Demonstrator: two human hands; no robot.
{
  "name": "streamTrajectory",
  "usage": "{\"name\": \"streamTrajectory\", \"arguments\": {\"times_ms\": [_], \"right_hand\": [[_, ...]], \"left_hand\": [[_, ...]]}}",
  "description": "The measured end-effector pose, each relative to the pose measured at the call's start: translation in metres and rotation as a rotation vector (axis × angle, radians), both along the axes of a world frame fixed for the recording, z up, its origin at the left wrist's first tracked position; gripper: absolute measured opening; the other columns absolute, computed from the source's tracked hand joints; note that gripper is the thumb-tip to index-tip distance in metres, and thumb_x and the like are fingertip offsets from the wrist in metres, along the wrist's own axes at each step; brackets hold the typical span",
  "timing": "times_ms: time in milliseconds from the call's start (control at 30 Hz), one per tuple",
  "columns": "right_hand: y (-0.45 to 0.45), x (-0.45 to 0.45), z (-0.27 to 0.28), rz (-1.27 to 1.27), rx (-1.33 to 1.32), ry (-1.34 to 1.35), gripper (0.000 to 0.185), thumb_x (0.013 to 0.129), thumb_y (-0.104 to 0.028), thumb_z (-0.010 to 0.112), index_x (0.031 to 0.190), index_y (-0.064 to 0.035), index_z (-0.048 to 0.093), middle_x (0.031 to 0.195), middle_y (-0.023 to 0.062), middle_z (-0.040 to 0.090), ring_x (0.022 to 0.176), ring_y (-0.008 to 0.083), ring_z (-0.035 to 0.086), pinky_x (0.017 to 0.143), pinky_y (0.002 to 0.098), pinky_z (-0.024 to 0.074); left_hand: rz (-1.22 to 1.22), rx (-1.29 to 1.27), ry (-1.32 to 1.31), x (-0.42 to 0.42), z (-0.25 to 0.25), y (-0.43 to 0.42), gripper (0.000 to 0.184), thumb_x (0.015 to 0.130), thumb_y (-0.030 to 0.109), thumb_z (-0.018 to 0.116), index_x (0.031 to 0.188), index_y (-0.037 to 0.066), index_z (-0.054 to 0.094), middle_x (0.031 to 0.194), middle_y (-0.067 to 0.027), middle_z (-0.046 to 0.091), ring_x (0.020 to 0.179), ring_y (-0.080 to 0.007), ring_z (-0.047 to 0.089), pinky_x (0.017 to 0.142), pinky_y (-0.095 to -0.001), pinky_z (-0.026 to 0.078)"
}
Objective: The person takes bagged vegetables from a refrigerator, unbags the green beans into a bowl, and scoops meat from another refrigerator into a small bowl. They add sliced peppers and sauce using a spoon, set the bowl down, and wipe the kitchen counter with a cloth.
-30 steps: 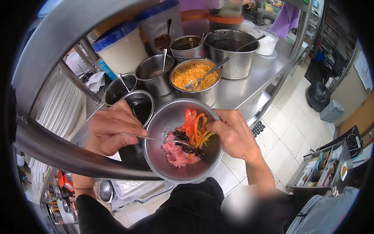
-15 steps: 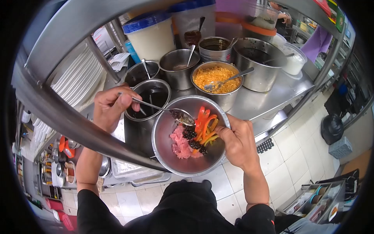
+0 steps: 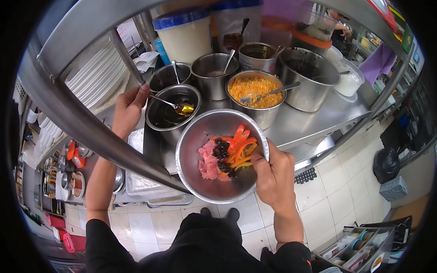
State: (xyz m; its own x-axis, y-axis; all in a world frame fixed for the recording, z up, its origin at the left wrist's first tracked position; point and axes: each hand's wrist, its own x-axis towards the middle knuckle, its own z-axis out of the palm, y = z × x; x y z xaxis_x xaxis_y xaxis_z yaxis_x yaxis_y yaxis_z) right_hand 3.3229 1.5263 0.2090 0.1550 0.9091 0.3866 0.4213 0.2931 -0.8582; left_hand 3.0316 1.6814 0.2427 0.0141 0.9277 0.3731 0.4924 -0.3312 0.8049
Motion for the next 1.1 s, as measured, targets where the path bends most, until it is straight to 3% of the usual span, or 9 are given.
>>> {"name": "streamTrajectory", "arguments": {"times_ms": [167,300,333,467,633,767,867,1033,1100], "right_hand": [[-0.038,-0.005,-0.009,-0.136,0.011,-0.023,0.026,0.075,-0.007,0.049,0.094,0.0067,0.061,0.056,0.0141,0.055,0.047,0.0222,0.054,0.051,0.0305,0.0419],[-0.076,-0.017,-0.010,-0.106,-0.093,0.096,0.031,0.071,-0.009,0.050,0.092,0.0083,0.063,0.058,0.0107,0.058,0.053,0.0159,0.055,0.052,0.0275,0.0405],[-0.084,-0.026,-0.012,-0.070,-0.116,0.194,0.032,0.070,-0.011,0.050,0.092,0.0082,0.063,0.062,0.0099,0.059,0.057,0.0143,0.055,0.054,0.0265,0.0408],[-0.112,-0.079,-0.032,0.075,-0.247,0.300,0.035,0.068,-0.013,0.050,0.092,0.0078,0.064,0.070,0.0082,0.063,0.064,0.0120,0.055,0.061,0.0251,0.0422],[-0.103,-0.207,-0.055,0.393,-0.408,0.126,0.040,0.069,-0.019,0.052,0.095,0.0087,0.063,0.081,0.0078,0.065,0.074,0.0140,0.057,0.069,0.0240,0.0429],[-0.083,-0.332,-0.100,0.641,-0.383,0.106,0.033,0.077,-0.015,0.050,0.097,0.0076,0.063,0.084,0.0072,0.066,0.078,0.0118,0.057,0.073,0.0249,0.0433],[-0.073,-0.422,-0.139,0.742,-0.337,0.146,0.030,0.080,-0.014,0.049,0.096,0.0074,0.062,0.078,0.0084,0.064,0.069,0.0125,0.058,0.063,0.0258,0.0461],[-0.049,-0.549,-0.187,0.794,-0.718,0.247,0.023,0.083,-0.015,0.048,0.093,0.0043,0.058,0.067,0.0128,0.060,0.045,0.0180,0.057,0.035,0.0282,0.0434],[-0.043,-0.588,-0.199,0.843,-0.682,0.227,0.025,0.084,-0.016,0.048,0.096,0.0049,0.056,0.067,0.0146,0.060,0.046,0.0196,0.058,0.037,0.0288,0.0459]], "left_hand": [[0.066,-0.007,0.131,-0.003,-0.001,-0.002,0.047,0.093,0.044,0.052,0.088,-0.002,0.065,0.063,0.0000,0.050,0.059,-0.0082,0.038,0.054,-0.0258,0.030],[-0.050,0.261,0.189,-0.045,-0.007,-0.006,0.046,0.092,0.045,0.052,0.095,0.001,0.066,0.064,0.0005,0.051,0.057,-0.0065,0.041,0.051,-0.0238,0.033],[0.005,0.192,0.049,-0.053,0.000,-0.032,0.047,0.092,0.042,0.052,0.083,-0.003,0.064,0.068,-0.0045,0.058,0.067,-0.0126,0.050,0.062,-0.0283,0.041],[0.019,-0.055,-0.168,-0.131,-0.001,-0.116,0.051,0.092,0.047,0.049,0.078,0.001,0.066,0.064,-0.0027,0.056,0.058,-0.0093,0.045,0.055,-0.0249,0.037],[-0.059,-0.428,-0.324,-0.254,-0.073,-0.251,0.068,0.095,0.055,0.031,0.083,-0.002,0.068,0.064,-0.0050,0.058,0.055,-0.0113,0.050,0.054,-0.0251,0.040],[0.195,-0.514,-0.603,-0.329,-0.151,-0.346,0.064,0.095,0.053,0.034,0.082,-0.001,0.067,0.063,-0.0048,0.058,0.054,-0.0107,0.051,0.051,-0.0231,0.039],[0.435,-0.509,-0.715,-0.376,-0.185,-0.390,0.056,0.094,0.048,0.040,0.082,-0.001,0.065,0.064,-0.0054,0.059,0.054,-0.0110,0.054,0.049,-0.0219,0.039],[0.747,-0.385,-0.811,-0.434,-0.217,-0.419,0.036,0.091,0.034,0.054,0.084,0.001,0.063,0.071,-0.0056,0.061,0.057,-0.0115,0.057,0.048,-0.0214,0.040],[0.757,-0.343,-0.798,-0.456,-0.225,-0.416,0.024,0.089,0.027,0.060,0.087,0.003,0.063,0.076,-0.0044,0.062,0.061,-0.0113,0.058,0.049,-0.0221,0.041]]}}
